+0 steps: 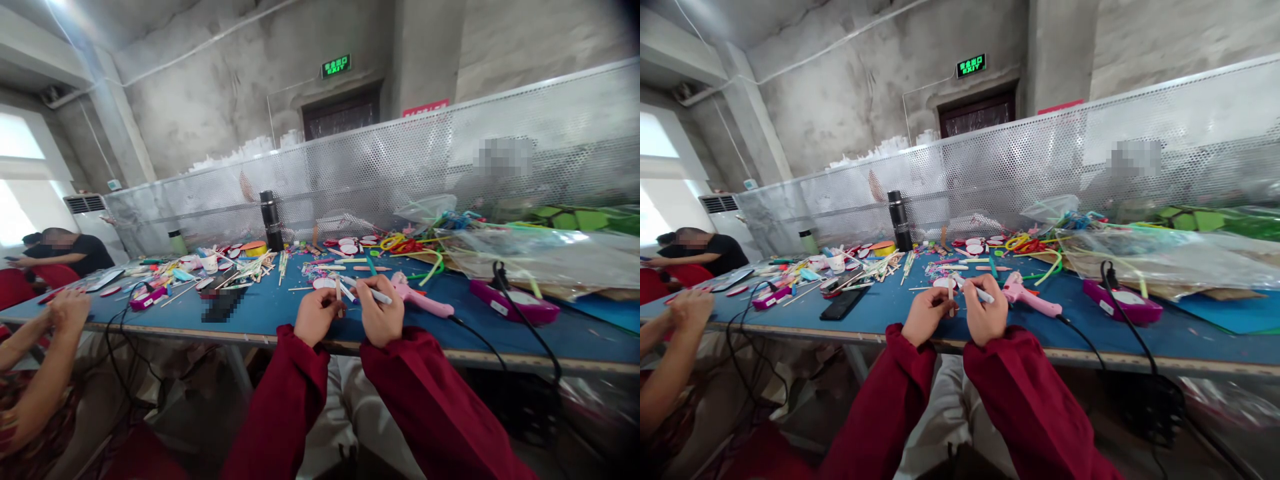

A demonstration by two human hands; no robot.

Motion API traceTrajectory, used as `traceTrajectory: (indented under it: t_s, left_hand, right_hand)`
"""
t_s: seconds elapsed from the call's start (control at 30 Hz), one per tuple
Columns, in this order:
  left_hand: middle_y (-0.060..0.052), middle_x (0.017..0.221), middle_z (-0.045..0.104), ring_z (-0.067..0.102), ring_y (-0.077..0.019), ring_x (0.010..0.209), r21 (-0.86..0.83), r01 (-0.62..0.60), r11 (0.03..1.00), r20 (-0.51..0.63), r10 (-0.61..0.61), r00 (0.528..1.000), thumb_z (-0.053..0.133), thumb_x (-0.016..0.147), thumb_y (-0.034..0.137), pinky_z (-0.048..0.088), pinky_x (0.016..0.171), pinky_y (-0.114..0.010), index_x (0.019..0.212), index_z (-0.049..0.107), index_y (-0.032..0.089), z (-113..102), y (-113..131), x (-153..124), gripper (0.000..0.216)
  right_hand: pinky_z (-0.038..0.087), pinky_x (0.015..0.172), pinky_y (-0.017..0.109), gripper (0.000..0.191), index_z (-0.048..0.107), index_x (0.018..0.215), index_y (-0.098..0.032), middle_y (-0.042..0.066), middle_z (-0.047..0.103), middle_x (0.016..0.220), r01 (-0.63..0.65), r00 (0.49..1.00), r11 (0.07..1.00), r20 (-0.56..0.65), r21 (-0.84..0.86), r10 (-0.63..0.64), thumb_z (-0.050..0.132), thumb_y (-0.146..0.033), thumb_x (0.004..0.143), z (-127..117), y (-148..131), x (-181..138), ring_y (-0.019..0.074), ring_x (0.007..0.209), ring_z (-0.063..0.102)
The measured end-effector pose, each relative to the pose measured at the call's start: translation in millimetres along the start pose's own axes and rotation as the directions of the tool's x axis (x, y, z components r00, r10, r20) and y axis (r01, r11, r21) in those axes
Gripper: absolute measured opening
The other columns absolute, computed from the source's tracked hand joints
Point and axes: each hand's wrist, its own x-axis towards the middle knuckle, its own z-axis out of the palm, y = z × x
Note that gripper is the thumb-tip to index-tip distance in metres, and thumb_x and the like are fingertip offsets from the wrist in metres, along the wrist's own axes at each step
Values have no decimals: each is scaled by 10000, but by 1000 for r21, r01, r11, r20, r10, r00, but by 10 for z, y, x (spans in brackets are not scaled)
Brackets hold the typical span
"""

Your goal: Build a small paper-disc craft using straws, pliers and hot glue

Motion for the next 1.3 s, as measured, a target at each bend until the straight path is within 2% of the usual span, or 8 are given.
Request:
traceTrajectory:
  t_s: [1.3]
  left_hand:
    - [-11, 703, 666, 582, -130, 613, 100, -37, 994, 11, 36, 999, 637, 810, 265, 469, 609, -230, 916, 699, 160, -8, -38, 15, 162]
  right_hand:
    - [457, 616, 322, 188, 596, 723, -225, -16, 650, 665, -2, 1000, 1000, 27, 20, 2, 588, -335, 876, 3, -51, 1, 176, 628, 601]
